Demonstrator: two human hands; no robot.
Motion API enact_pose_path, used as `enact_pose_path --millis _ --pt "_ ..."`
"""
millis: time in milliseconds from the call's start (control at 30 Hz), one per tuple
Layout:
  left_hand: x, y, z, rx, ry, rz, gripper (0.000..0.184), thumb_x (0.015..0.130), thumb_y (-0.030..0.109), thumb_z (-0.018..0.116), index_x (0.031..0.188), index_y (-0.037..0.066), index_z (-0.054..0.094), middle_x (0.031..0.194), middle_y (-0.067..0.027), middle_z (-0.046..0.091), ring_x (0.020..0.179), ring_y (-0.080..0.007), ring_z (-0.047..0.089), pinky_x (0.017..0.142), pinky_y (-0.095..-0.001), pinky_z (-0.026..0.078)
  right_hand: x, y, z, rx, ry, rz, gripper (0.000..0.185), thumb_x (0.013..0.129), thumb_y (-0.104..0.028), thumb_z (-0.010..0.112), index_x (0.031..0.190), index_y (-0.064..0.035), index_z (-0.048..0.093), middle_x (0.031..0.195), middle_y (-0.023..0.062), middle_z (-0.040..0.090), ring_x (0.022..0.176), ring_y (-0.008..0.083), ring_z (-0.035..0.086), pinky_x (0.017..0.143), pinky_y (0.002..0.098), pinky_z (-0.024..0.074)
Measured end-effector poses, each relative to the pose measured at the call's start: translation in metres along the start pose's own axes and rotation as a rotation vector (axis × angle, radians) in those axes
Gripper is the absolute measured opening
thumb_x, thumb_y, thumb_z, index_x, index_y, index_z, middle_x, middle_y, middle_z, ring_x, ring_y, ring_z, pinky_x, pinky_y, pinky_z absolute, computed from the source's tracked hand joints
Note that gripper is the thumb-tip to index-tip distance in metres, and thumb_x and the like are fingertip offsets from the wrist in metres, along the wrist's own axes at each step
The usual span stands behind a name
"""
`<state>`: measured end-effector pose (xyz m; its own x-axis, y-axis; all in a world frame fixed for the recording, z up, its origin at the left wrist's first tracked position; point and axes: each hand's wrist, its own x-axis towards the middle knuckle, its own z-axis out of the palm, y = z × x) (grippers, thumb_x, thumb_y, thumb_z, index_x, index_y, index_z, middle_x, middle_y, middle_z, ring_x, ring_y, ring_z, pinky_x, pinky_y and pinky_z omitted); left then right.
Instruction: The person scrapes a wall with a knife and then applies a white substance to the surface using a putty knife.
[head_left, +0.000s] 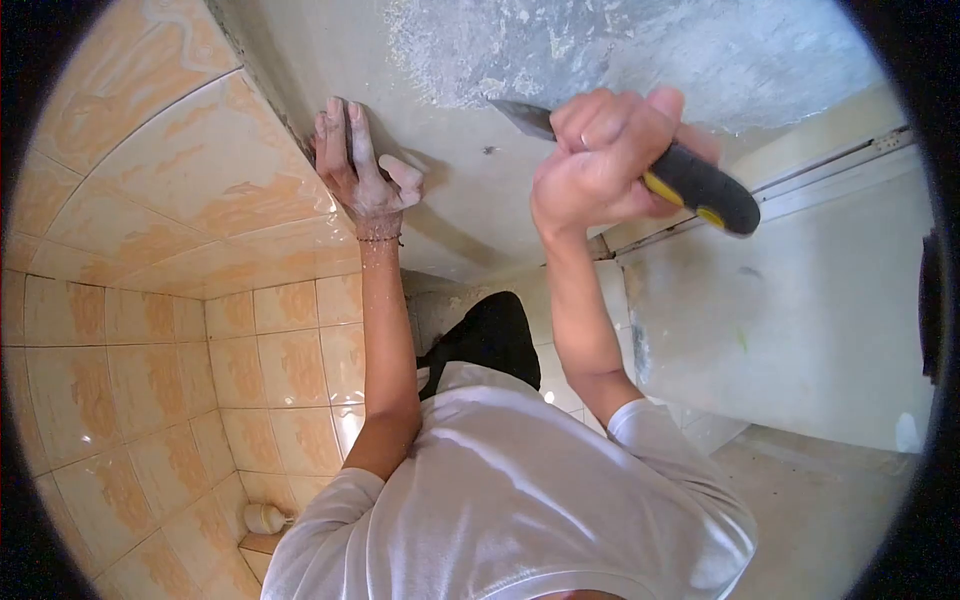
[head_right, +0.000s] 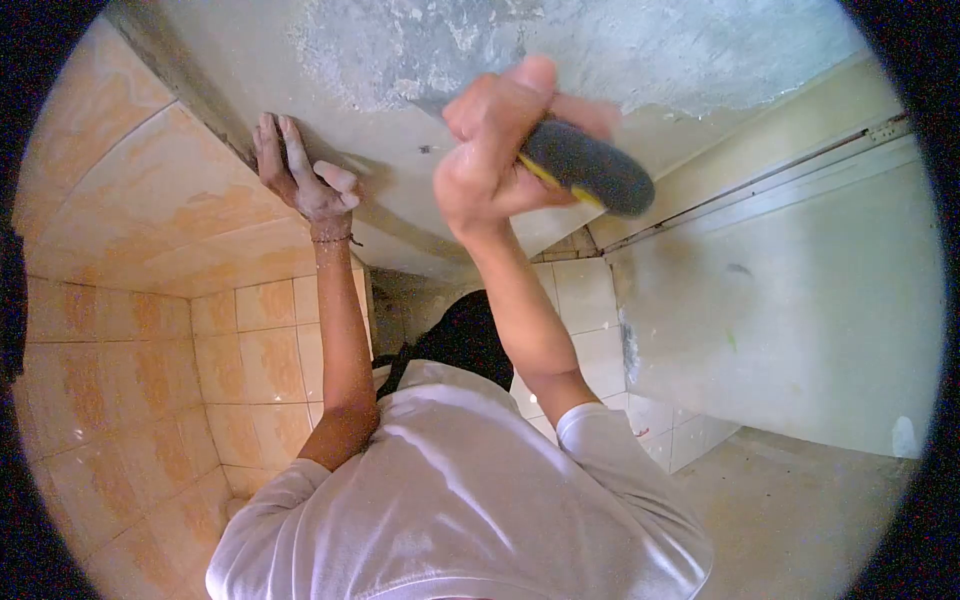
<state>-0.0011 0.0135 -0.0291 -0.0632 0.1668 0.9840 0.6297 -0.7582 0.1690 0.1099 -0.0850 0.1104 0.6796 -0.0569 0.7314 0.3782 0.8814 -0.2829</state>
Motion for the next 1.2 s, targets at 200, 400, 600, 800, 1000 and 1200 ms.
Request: enact_pose_path --millis 200,400,600,800,1000,1200 --pt "0.003 0.000 0.001 -0.005 0.012 0.009 0.068 0.091 0.050 0.032 0.129 -0.003 0.048 0.133 -0.0237 0.044 0.123 -0.0386 0.041 0.105 -0.0516 0.034 0.005 -0.018 -0.003 0.204 0.021 0.102 0.019 0.089 -0.006 0.051 0.084 -0.0092 0.033 0.045 0.0000 0.029 0.031 0.0074 0.024 0.030 0.0249 0.0224" --pt "0.002 -0.001 -0.001 0.018 -0.025 -0.003 0.069 0.091 0.051 0.030 0.131 -0.003 0.047 0.134 -0.0232 0.044 0.123 -0.0382 0.041 0.105 -0.0515 0.033 -0.014 -0.011 -0.008 0.036 -0.085 0.031 0.024 0.089 -0.011 0.052 0.081 -0.0102 0.029 0.044 -0.0007 0.027 0.031 0.0080 0.023 0.029 0.0256 0.0242" --pt "0.001 -0.001 0.001 -0.001 -0.006 -0.003 0.067 0.090 0.048 0.032 0.130 -0.003 0.048 0.133 -0.0232 0.045 0.124 -0.0376 0.041 0.105 -0.0514 0.033 -0.008 -0.002 -0.021 -0.025 -0.288 -0.093 0.020 0.087 -0.007 0.050 0.086 -0.0098 0.030 0.044 -0.0012 0.026 0.031 0.0081 0.023 0.028 0.0256 0.0221" --pt "0.001 -0.001 0.001 0.001 0.011 0.013 0.060 0.086 0.036 0.035 0.128 -0.004 0.050 0.134 -0.0236 0.045 0.123 -0.0375 0.042 0.105 -0.0508 0.034 -0.014 0.004 -0.012 -0.065 -0.132 -0.204 0.019 0.086 -0.007 0.051 0.083 -0.0084 0.032 0.043 -0.0023 0.024 0.030 0.0086 0.023 0.029 0.0249 0.0215" --pt "0.001 -0.002 -0.001 0.055 -0.004 0.037 0.057 0.085 0.031 0.037 0.128 -0.005 0.049 0.132 -0.0238 0.045 0.122 -0.0384 0.043 0.104 -0.0512 0.035 -0.007 -0.015 -0.012 0.138 -0.285 0.043 0.018 0.085 -0.006 0.050 0.083 -0.0091 0.032 0.045 -0.0011 0.027 0.031 0.0095 0.025 0.029 0.0247 0.0236" --pt "0.003 0.001 -0.001 0.049 -0.032 0.014 0.056 0.081 0.025 0.038 0.127 -0.005 0.049 0.132 -0.0246 0.046 0.122 -0.0390 0.043 0.104 -0.0516 0.035 -0.010 -0.006 -0.016 0.022 -0.230 -0.048 0.017 0.087 -0.005 0.047 0.085 -0.0102 0.030 0.045 0.0004 0.026 0.032 0.0082 0.020 0.030 0.0237 0.0243"
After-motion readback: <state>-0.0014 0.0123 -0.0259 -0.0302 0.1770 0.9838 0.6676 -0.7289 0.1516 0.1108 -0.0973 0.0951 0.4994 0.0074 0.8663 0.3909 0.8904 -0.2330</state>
